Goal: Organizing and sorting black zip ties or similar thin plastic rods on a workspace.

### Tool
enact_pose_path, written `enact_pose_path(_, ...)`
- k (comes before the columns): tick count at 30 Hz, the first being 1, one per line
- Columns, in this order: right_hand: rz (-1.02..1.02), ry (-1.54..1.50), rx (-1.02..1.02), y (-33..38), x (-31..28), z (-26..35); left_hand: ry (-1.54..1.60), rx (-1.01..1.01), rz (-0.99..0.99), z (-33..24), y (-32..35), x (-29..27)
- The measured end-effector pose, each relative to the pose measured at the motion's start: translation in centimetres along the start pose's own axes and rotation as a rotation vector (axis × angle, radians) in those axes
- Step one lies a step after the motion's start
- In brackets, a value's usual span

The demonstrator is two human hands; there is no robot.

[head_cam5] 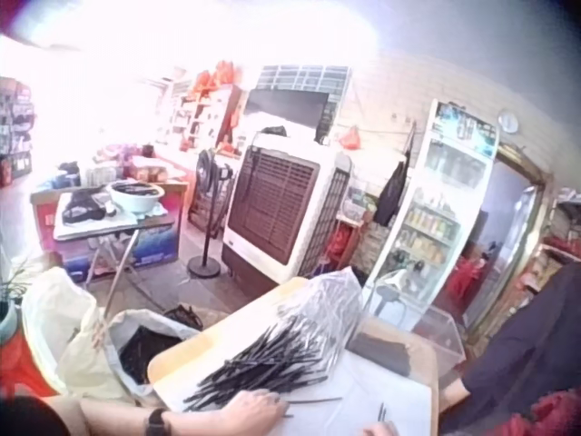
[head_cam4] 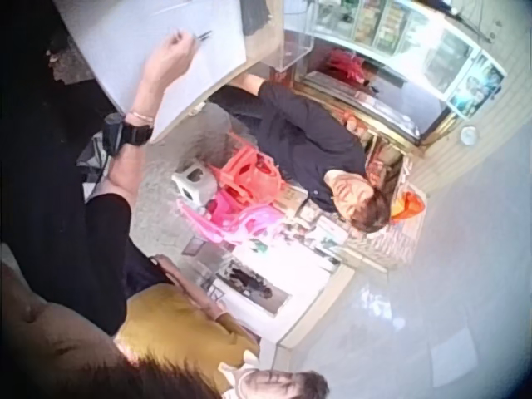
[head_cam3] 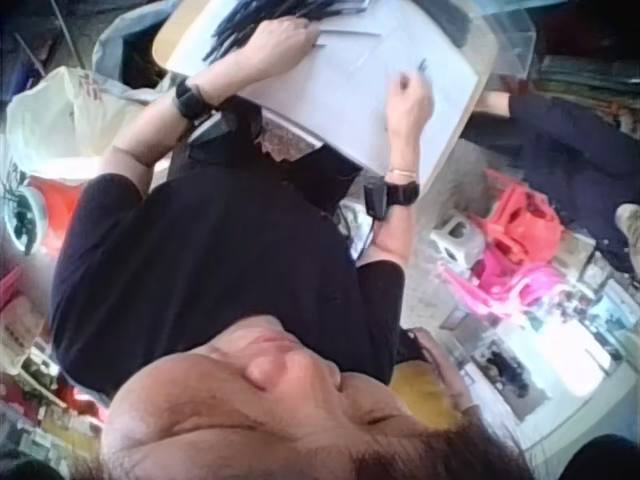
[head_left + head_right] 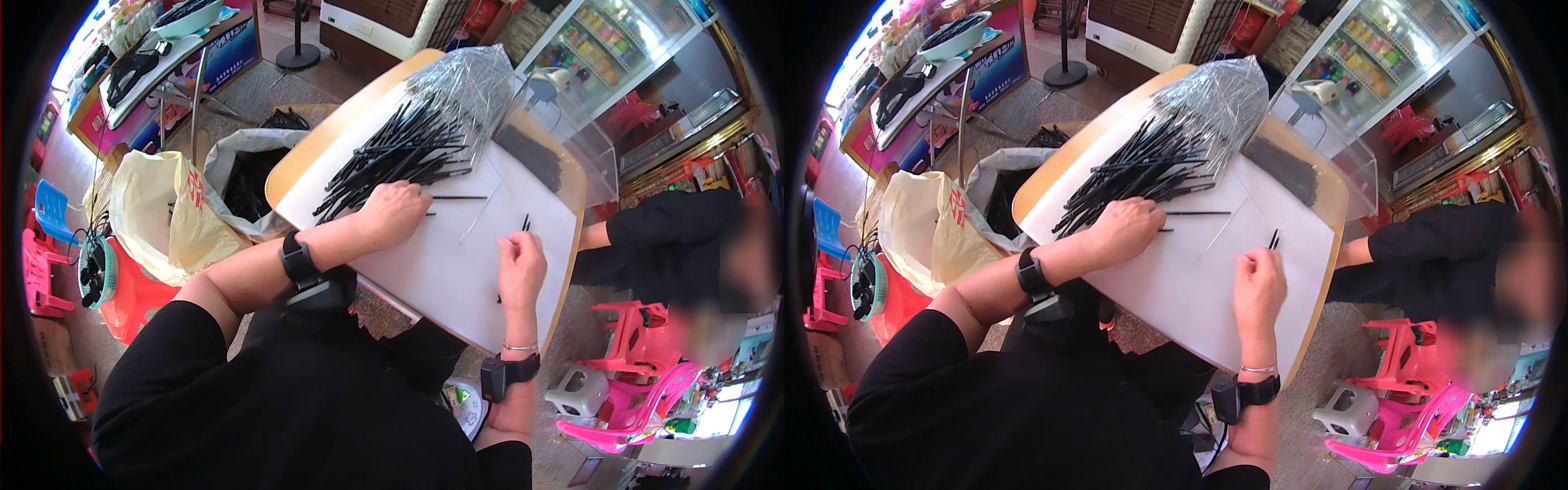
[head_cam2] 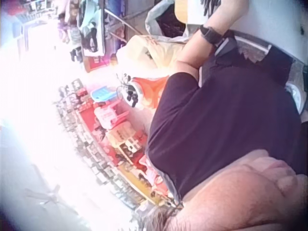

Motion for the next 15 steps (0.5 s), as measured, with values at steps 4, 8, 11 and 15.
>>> enact_pose_path(4,0.358,-0.064,-0.017,2.3,2.3,2.2,-0.013,0.046,-0.123,-0.7,0.8,0.0)
enact_pose_path(8,0.238,-0.123,0.031,3.3,3.4,1.6,-0.058,0.081,-0.206,-1.1,1.6,-0.1)
enact_pose_path(11,0.191,-0.121,0.001,3.7,3.7,1.8,-0.052,0.124,-0.244,-0.8,1.6,0.4)
enact_pose_path(15,0.152,-0.118,-0.012,4.0,4.1,1.7,-0.015,0.168,-0.268,-1.0,1.8,0.8)
Point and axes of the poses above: each hand's wrist, its own y-axis away from the middle knuckle, its own x-axis out of the palm, z = x × y, the point moved 2 cm from there along -y, towards the middle knuckle, and after that the axes turned 3 degrees about z, right-handed, at the moved point
